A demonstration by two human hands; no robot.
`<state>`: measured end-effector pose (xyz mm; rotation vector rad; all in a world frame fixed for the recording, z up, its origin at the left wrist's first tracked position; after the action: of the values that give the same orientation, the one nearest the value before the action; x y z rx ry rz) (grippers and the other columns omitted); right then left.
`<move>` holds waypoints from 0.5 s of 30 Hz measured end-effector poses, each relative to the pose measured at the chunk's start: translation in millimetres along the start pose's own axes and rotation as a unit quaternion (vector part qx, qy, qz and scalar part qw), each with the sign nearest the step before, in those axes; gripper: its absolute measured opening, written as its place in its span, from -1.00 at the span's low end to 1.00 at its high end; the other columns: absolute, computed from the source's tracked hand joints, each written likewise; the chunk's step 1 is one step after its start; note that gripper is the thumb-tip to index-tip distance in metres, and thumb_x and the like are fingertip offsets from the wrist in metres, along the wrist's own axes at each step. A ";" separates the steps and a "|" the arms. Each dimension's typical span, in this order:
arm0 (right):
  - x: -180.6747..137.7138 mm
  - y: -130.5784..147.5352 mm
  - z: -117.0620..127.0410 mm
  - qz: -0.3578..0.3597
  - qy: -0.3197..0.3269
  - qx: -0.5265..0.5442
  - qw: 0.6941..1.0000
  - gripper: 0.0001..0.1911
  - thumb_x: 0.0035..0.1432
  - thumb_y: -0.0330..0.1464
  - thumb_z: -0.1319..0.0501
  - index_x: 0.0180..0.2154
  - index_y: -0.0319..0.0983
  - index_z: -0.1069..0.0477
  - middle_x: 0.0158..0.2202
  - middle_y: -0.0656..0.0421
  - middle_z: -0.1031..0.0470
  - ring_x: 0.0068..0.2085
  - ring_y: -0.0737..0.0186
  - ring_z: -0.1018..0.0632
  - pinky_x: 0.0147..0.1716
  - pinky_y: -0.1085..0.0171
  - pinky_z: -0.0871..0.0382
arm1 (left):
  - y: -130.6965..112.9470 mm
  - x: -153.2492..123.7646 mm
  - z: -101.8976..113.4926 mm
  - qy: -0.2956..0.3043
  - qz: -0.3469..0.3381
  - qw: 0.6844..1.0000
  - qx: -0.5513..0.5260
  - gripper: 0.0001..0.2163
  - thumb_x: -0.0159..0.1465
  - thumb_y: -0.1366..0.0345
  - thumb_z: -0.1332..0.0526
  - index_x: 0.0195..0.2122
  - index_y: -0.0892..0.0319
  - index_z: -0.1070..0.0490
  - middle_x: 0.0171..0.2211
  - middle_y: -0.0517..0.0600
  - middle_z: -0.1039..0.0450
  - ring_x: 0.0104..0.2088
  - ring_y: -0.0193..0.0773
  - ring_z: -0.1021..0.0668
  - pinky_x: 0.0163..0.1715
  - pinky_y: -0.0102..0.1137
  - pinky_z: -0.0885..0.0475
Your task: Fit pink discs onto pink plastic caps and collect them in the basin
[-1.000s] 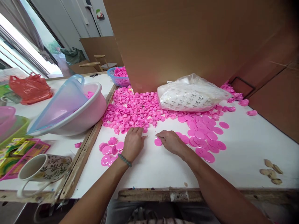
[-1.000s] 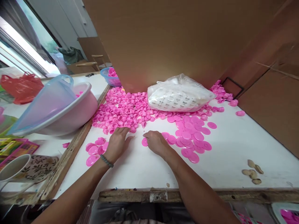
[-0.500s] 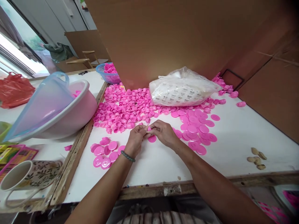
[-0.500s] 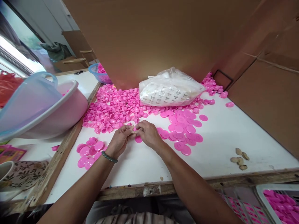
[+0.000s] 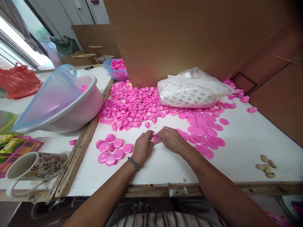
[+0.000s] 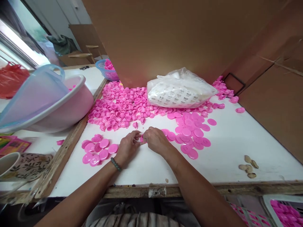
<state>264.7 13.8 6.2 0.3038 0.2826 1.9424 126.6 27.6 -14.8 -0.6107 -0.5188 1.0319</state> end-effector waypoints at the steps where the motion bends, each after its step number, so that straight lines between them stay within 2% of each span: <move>1: 0.2 1.3 -0.8 -0.001 0.007 -0.012 1.000 -0.76 0.07 -0.56 -0.06 -0.57 -0.27 -0.37 -0.54 0.15 -0.41 -0.38 0.30 -0.36 -0.45 0.34 -0.09 | 0.3 0.4 -0.6 -0.003 -0.002 1.000 0.005 -0.72 0.12 0.35 -0.22 -0.13 0.14 -0.26 -0.28 0.00 -0.44 -0.33 -0.28 -0.48 -0.32 -0.36 -0.39; 5: 0.2 8.0 -2.0 0.018 0.024 -0.068 0.997 -0.79 0.03 -0.60 -0.06 -0.54 -0.27 -0.36 -0.52 0.17 -0.43 -0.41 0.29 -0.37 -0.43 0.31 -0.07 | 1.2 0.1 -0.7 -0.011 -0.009 1.000 0.021 -0.73 0.12 0.39 -0.21 -0.15 0.13 -0.26 -0.29 -0.01 -0.43 -0.32 -0.28 -0.48 -0.32 -0.37 -0.39; 10: -4.5 18.2 -4.3 0.052 -0.006 -0.099 0.994 -0.78 0.06 -0.60 -0.01 -0.47 -0.28 -0.37 -0.46 0.15 -0.44 -0.39 0.26 -0.36 -0.38 0.27 -0.08 | 3.1 -1.5 -1.0 -0.005 -0.021 0.999 0.038 -0.73 0.11 0.44 -0.18 -0.15 0.14 -0.28 -0.31 -0.02 -0.41 -0.34 -0.28 -0.47 -0.32 -0.37 -0.38; 13: -6.4 17.7 -7.9 0.040 -0.036 -0.067 0.996 -0.76 0.07 -0.60 0.01 -0.48 -0.29 -0.37 -0.46 0.13 -0.44 -0.38 0.26 -0.36 -0.36 0.26 -0.10 | 4.0 -2.2 0.0 0.004 -0.023 1.000 0.001 -0.71 0.11 0.42 -0.18 -0.12 0.13 -0.28 -0.28 -0.01 -0.40 -0.38 -0.32 -0.47 -0.32 -0.38 -0.38; 15: -6.2 12.7 -9.0 0.007 -0.057 0.003 0.998 -0.77 0.06 -0.58 -0.01 -0.49 -0.29 -0.38 -0.47 0.14 -0.43 -0.38 0.28 -0.36 -0.37 0.29 -0.13 | 4.5 -2.4 2.6 0.008 -0.019 0.999 -0.033 -0.73 0.13 0.37 -0.19 -0.12 0.12 -0.30 -0.27 -0.01 -0.40 -0.38 -0.33 -0.46 -0.33 -0.40 -0.38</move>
<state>253.0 2.9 1.6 0.4197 0.2111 1.9300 121.1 27.8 -16.2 -0.6643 -0.5499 0.9755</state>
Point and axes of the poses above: each hand's wrist, its own x-axis towards the middle knuckle, its own z-axis out of the back of the hand, y = z × x, the point moved 3 cm from there along x, towards the middle knuckle
